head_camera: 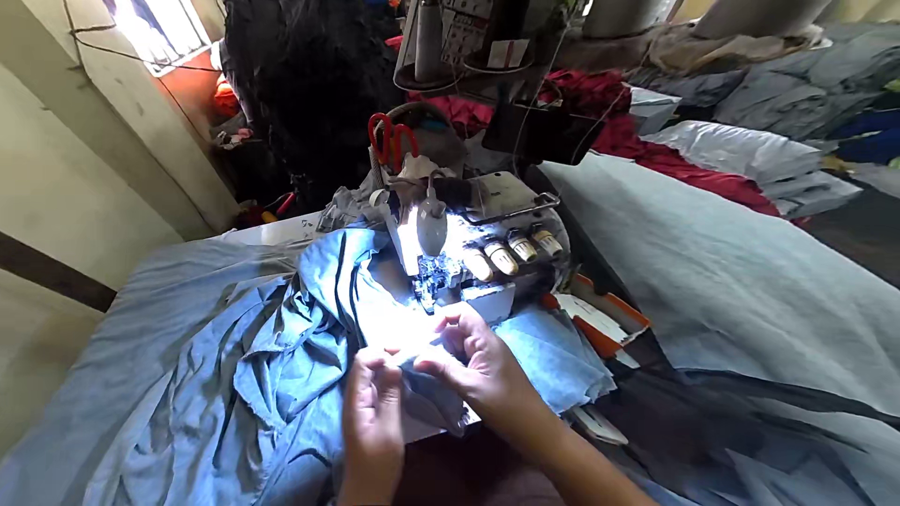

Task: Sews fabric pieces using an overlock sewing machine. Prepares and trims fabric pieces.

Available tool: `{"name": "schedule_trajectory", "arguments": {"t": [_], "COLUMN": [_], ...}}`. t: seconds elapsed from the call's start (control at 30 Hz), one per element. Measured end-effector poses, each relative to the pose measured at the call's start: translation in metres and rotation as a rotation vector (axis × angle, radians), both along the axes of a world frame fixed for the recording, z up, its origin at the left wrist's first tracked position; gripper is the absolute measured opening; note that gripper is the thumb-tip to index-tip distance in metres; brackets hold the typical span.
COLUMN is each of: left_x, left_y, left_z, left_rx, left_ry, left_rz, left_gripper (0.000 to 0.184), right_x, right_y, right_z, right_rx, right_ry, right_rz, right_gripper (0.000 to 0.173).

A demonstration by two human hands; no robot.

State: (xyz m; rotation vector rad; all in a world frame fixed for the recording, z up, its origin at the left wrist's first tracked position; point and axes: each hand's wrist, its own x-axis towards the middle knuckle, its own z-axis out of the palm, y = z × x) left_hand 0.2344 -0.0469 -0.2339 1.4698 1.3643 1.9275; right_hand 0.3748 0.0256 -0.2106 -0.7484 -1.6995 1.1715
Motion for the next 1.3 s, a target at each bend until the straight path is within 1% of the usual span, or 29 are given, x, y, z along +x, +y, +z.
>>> {"name": "schedule_trajectory", "arguments": {"t": [0.03, 0.07, 0.13, 0.17, 0.2, 0.23, 0.3, 0.33, 0.37, 0.4, 0.5, 0.6, 0.63, 0.67, 0.7, 0.73, 0.77, 0.83, 0.9, 0.93, 1.0, 1.07, 1.1, 1.17, 1.2, 1.23, 1.3], "left_x": [-0.008, -0.016, -0.028, -0.032, -0.033, -0.033, -0.026, -0.022, -0.02, -0.018, -0.015, -0.017, -0.018, -0.019, -0.02, -0.021, -0.022, -0.028, -0.035, -0.036, -0.034, -0.029, -0.026, -0.018, -0.013, -0.009, 0.0], "left_y": [0.003, 0.007, 0.019, 0.03, 0.04, 0.049, 0.068, 0.079, 0.089, 0.098, 0.115, 0.11, 0.1, 0.088, 0.077, 0.064, 0.053, 0.039, 0.038, 0.039, 0.04, 0.036, 0.033, 0.022, 0.015, 0.008, -0.008], "left_z": [0.012, 0.023, 0.039, 0.041, 0.04, 0.039, 0.041, 0.042, 0.04, 0.039, 0.04, 0.035, 0.03, 0.021, 0.009, -0.002, -0.009, -0.02, -0.025, -0.025, -0.025, -0.026, -0.026, -0.028, -0.029, -0.03, -0.033], "left_rx": [0.025, 0.045, 0.023, -0.014, -0.093, -0.222, -0.534, -0.652, -0.705, -0.715, -0.684, -0.592, -0.503, -0.368, -0.181, -0.042, 0.009, 0.023, 0.025, 0.021, 0.008, -0.025, -0.04, -0.063, -0.066, -0.071, -0.077], "left_ry": [0.045, 0.161, 0.56, 0.772, 0.921, 0.991, 0.989, 0.972, 0.955, 0.952, 0.971, 0.955, 0.935, 0.943, 0.979, 1.004, 1.016, 0.981, 0.926, 0.906, 0.895, 0.899, 0.895, 0.876, 0.858, 0.832, 0.731], "left_rz": [0.029, 0.071, 0.24, 0.333, 0.361, 0.326, 0.202, 0.147, 0.132, 0.142, 0.194, 0.239, 0.226, 0.211, 0.192, 0.144, 0.095, 0.055, 0.037, 0.031, 0.044, 0.075, 0.096, 0.147, 0.17, 0.188, 0.199], "left_gripper": [0.011, 0.012, 0.017, 0.02, 0.022, 0.023, 0.024, 0.024, 0.023, 0.023, 0.021, 0.02, 0.019, 0.019, 0.022, 0.024, 0.025, 0.027, 0.025, 0.025, 0.025, 0.026, 0.026, 0.026, 0.026, 0.025, 0.023], "right_x": [0.004, 0.008, 0.012, 0.012, 0.012, 0.012, 0.013, 0.014, 0.015, 0.016, 0.016, 0.014, 0.014, 0.015, 0.014, 0.015, 0.015, 0.018, 0.027, 0.034, 0.055, 0.079, 0.089, 0.101, 0.105, 0.108, 0.117], "right_y": [-0.001, -0.002, -0.007, -0.009, -0.011, -0.012, -0.01, -0.008, -0.006, -0.003, 0.003, 0.002, 0.0, -0.002, -0.004, -0.006, -0.008, -0.009, -0.008, -0.006, -0.002, 0.001, 0.001, -0.001, -0.001, 0.001, 0.007], "right_z": [0.001, 0.0, -0.004, -0.008, -0.013, -0.02, -0.033, -0.036, -0.039, -0.041, -0.039, -0.039, -0.039, -0.041, -0.044, -0.047, -0.049, -0.05, -0.045, -0.042, -0.037, -0.036, -0.034, -0.032, -0.033, -0.036, -0.041], "right_rx": [-0.009, -0.017, -0.024, -0.017, 0.001, 0.028, 0.097, 0.105, 0.102, 0.104, 0.103, 0.095, 0.084, 0.083, 0.099, 0.111, 0.117, 0.099, 0.101, 0.136, 0.276, 0.374, 0.349, 0.178, 0.099, 0.049, -0.002], "right_ry": [-0.019, -0.026, -0.031, -0.045, -0.073, -0.106, -0.19, -0.245, -0.306, -0.356, -0.429, -0.432, -0.426, -0.417, -0.403, -0.393, -0.39, -0.415, -0.44, -0.456, -0.525, -0.685, -0.801, -1.01, -1.06, -1.059, -0.951], "right_rz": [0.023, 0.05, 0.085, 0.077, 0.054, 0.022, -0.051, -0.084, -0.118, -0.156, -0.221, -0.224, -0.217, -0.211, -0.209, -0.205, -0.2, -0.172, -0.172, -0.209, -0.332, -0.429, -0.435, -0.388, -0.368, -0.362, -0.37], "right_gripper": [0.036, 0.036, 0.034, 0.033, 0.03, 0.028, 0.024, 0.025, 0.027, 0.03, 0.035, 0.036, 0.036, 0.037, 0.038, 0.04, 0.041, 0.044, 0.043, 0.039, 0.029, 0.024, 0.026, 0.037, 0.036, 0.03, 0.023]}}
